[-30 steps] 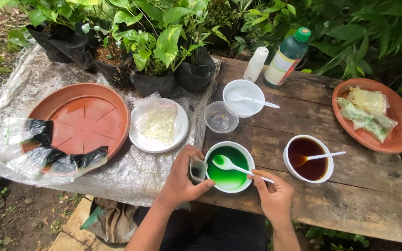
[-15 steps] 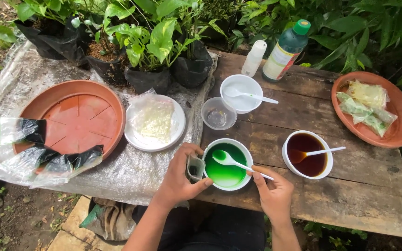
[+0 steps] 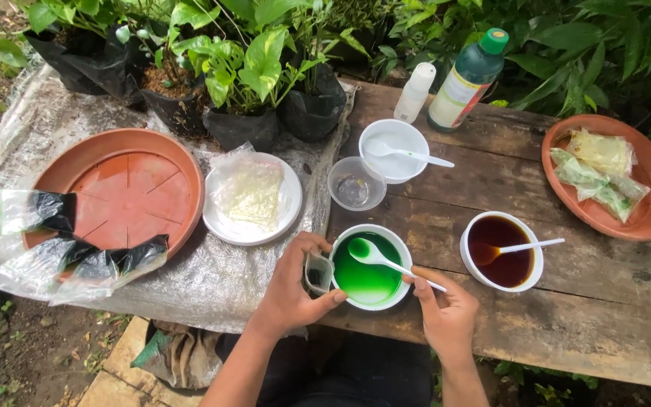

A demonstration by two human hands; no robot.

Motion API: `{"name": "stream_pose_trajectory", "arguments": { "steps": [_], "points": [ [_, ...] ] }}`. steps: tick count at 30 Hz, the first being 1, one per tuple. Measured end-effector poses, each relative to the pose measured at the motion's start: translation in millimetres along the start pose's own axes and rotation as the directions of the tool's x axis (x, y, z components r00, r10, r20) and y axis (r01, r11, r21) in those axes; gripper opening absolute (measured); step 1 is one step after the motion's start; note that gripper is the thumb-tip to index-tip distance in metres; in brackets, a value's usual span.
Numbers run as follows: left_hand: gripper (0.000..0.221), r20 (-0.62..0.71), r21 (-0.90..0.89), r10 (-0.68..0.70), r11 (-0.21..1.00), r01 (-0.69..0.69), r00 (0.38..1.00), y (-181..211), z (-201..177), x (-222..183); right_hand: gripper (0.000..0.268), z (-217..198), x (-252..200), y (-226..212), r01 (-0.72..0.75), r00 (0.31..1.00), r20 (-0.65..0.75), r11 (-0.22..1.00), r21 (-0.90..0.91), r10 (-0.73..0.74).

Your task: Mixing green liquid nutrient into a bowl of water using a spoon on a wooden table outdoors.

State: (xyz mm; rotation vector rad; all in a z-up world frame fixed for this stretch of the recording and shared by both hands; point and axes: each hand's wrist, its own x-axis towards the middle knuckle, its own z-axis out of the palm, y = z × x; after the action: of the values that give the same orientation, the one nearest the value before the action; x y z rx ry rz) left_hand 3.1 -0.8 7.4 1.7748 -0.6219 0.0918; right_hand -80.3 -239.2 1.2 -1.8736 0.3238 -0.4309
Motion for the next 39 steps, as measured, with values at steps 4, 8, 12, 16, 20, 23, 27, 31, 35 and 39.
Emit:
{"name": "stream_pose_trajectory", "arguments": {
  "steps": [4,8,12,16,20,23,27,31,35,39],
  "points": [
    [0.06,-0.005,0.01,0.021,1.0,-0.021,1.0,-1,1,1,0.028,-2,1,6,-0.021,1.0,-0.009,1.0,-0.022,0.021],
    [0.058,-0.002,0.009,0.024,1.0,-0.024,1.0,-2,1,1,0.028,-2,1,9,-0.045,0.999,-0.01,0.999,0.027,0.046],
    [0.058,0.01,0.013,-0.007,1.0,0.007,1.0,-1,0,0,0.028,-3,1,12,-0.032,0.999,-0.012,0.998,0.05,0.033],
    [0.057,-0.005,0.027,0.018,0.999,-0.018,1.0,-2,1,1,0.029,-4,1,11,-0.042,0.999,-0.009,0.998,0.055,0.043],
    [0.055,-0.013,0.019,0.05,0.999,-0.05,0.999,-5,1,-1,0.027,-3,0,10,-0.04,0.999,-0.004,0.996,0.08,0.041],
    [0.053,-0.017,0.0,0.06,0.998,-0.06,0.998,-5,1,-1,0.027,-3,0,11,-0.042,0.999,-0.003,0.996,0.075,0.042],
    [0.053,-0.021,-0.007,0.075,0.997,-0.075,0.997,-3,0,1,0.025,-4,1,16,-0.021,1.0,-0.001,0.996,0.085,0.021],
    [0.053,-0.02,-0.001,0.067,0.998,-0.067,0.998,-3,-1,1,0.027,-3,1,14,-0.018,1.0,0.002,0.997,0.081,0.017],
    [0.051,-0.039,-0.063,0.083,0.994,-0.086,0.996,-3,0,0,0.027,-4,2,16,-0.007,1.0,0.004,0.995,0.104,0.007],
    [0.048,-0.092,-0.105,0.126,0.985,-0.135,0.988,-9,3,-4,0.027,-4,2,16,-0.019,1.0,0.011,0.996,0.085,0.018]
  ]
}}
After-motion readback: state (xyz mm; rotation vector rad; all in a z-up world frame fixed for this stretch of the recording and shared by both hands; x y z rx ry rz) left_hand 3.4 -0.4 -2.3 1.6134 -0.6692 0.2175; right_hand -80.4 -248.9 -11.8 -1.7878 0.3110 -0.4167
